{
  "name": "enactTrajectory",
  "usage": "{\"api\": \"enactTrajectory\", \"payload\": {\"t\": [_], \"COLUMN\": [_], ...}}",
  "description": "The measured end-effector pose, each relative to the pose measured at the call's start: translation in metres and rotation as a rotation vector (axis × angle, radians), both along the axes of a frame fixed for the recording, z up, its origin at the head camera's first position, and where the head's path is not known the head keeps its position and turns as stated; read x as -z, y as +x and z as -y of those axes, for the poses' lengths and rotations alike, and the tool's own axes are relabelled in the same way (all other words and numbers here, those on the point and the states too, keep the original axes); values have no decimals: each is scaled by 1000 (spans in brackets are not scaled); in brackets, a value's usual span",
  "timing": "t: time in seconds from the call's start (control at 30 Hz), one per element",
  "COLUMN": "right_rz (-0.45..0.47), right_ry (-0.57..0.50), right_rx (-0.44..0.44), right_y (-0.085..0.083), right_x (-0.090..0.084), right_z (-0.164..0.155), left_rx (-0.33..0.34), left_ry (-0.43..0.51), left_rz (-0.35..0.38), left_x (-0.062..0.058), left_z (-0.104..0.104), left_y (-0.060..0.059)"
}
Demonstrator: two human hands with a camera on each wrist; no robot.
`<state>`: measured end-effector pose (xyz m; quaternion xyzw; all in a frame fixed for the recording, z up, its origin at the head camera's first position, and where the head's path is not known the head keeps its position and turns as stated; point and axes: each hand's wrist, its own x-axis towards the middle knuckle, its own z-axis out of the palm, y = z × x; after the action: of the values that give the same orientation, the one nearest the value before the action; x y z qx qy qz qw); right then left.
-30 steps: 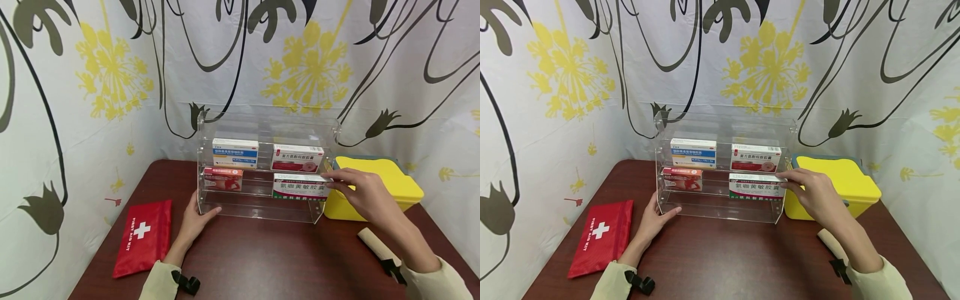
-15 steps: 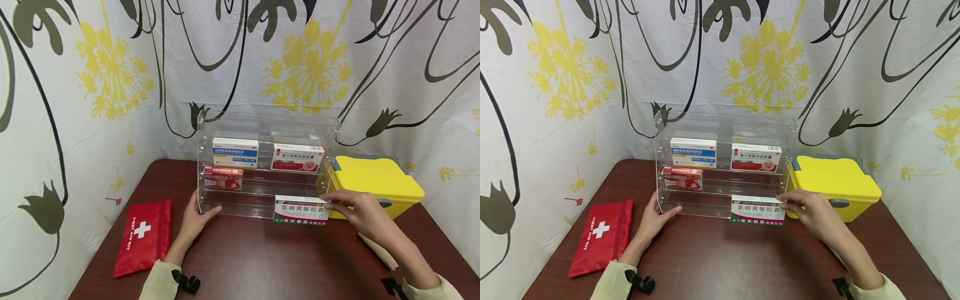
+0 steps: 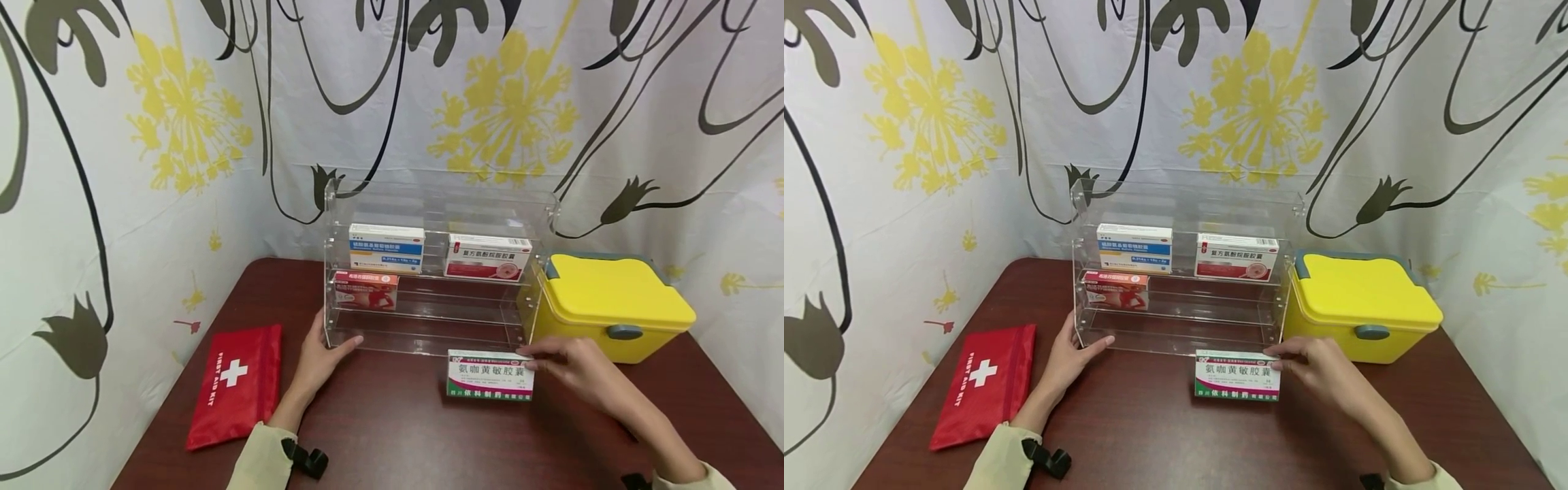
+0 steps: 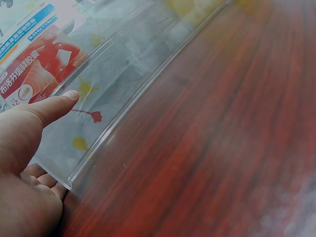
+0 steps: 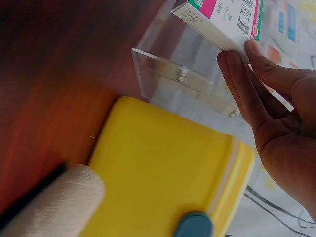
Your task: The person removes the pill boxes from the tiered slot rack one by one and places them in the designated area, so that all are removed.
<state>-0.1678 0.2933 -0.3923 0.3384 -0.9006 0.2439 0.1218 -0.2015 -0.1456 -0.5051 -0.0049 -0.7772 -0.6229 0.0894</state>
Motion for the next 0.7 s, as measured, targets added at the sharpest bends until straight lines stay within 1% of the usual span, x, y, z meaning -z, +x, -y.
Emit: {"api": "enactTrajectory", "payload": {"t": [0.07, 0.27, 0.53, 0.6, 0.7], "right_rz": [23, 135, 270, 293, 298], "right_ry": [-4, 4, 60, 72, 69], "right_rx": [-20, -34, 15, 34, 58], "right_y": [0, -2, -9, -12, -14], "right_x": [6, 18, 29, 33, 37], "right_z": [-2, -7, -5, -4, -2], "left_rx": [0, -7, -10, -10, -8], "left_ry": [-2, -15, -14, -15, -16], "left_rz": [1, 5, -2, -6, -9], "left_x": [0, 0, 1, 2, 2], "left_z": [0, 0, 1, 1, 1], "left_y": [0, -1, -2, -2, -1]}}
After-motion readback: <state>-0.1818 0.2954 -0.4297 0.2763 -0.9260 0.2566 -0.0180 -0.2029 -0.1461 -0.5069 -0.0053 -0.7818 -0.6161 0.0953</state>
